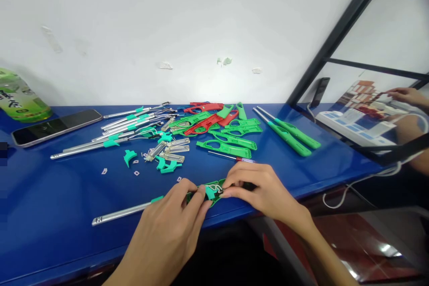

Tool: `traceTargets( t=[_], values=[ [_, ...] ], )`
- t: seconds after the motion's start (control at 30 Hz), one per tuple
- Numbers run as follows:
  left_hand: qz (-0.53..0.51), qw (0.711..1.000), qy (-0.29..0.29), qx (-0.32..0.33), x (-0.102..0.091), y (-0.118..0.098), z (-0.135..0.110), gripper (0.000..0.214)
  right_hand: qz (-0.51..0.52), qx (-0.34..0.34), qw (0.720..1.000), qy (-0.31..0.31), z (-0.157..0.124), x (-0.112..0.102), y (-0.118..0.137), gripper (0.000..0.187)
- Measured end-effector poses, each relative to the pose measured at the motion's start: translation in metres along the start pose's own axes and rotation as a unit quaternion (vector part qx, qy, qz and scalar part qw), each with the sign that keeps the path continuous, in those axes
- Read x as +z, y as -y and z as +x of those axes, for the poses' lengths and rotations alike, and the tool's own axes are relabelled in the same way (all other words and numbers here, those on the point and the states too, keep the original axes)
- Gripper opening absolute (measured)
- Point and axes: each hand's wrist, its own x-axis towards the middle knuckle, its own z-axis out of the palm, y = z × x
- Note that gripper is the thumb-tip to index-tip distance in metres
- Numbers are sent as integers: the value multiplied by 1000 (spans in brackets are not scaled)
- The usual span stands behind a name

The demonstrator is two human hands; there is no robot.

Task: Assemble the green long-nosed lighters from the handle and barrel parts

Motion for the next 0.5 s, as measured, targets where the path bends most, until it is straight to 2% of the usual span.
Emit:
traceTargets(
  t=[0.17, 0.33, 0.5],
  values=[
    [8, 1000, 1, 4, 1, 2, -2, 31, 0, -2, 1000, 9, -2, 2, 0, 22],
    [25, 1000, -2, 14, 0, 1, -3, 31, -70, -59, 996, 6, -9, 4, 4, 17],
    [29, 1000, -1, 10, -1, 0, -5, 33, -93, -53, 994, 17, -11, 3, 7, 15]
  ],
)
